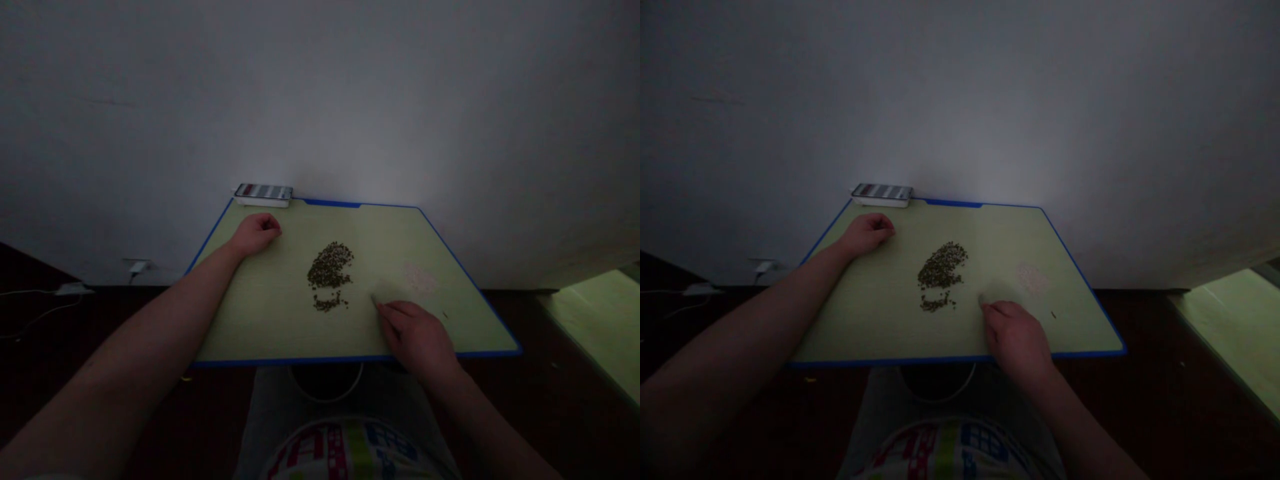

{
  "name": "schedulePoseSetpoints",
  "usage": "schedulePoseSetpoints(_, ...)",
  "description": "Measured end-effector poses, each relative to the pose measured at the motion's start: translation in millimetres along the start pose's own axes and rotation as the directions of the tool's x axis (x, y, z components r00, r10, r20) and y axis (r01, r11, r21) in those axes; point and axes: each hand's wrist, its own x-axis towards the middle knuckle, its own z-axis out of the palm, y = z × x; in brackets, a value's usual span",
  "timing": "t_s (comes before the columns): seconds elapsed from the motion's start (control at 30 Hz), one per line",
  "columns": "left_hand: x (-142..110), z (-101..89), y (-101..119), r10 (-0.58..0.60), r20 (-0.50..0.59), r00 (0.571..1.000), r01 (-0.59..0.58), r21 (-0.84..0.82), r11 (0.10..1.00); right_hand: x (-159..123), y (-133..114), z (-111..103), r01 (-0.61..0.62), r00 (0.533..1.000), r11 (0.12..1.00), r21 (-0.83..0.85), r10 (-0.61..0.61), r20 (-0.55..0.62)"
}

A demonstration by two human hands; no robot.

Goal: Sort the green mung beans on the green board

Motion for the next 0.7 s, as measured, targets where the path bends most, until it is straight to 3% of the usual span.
schedulePoseSetpoints(0.13, 0.3, -0.1, 0.0, -0.001, -0.007, 1.000, 0.001, -0.008, 1.000, 9.5, 1.5, 4.6, 0.141, 0.988, 0.968, 0.209, -0.123, -0.098)
schedulePoseSetpoints(0.3, -0.7, -0.1, 1.0, -0.017, -0.003, 1.000, 0.017, -0.016, 1.000, 25.9, 8.9, 7.3, 0.267, 0.962, 0.902, 0.338, -0.229, -0.148)
schedulePoseSetpoints(0.7, -0.7, -1.4, 1.4, -0.005, -0.003, 1.000, 0.005, 0.036, 0.999, 27.8, 6.8, 1.0, 0.286, 0.958, 0.875, 0.391, -0.255, -0.130)
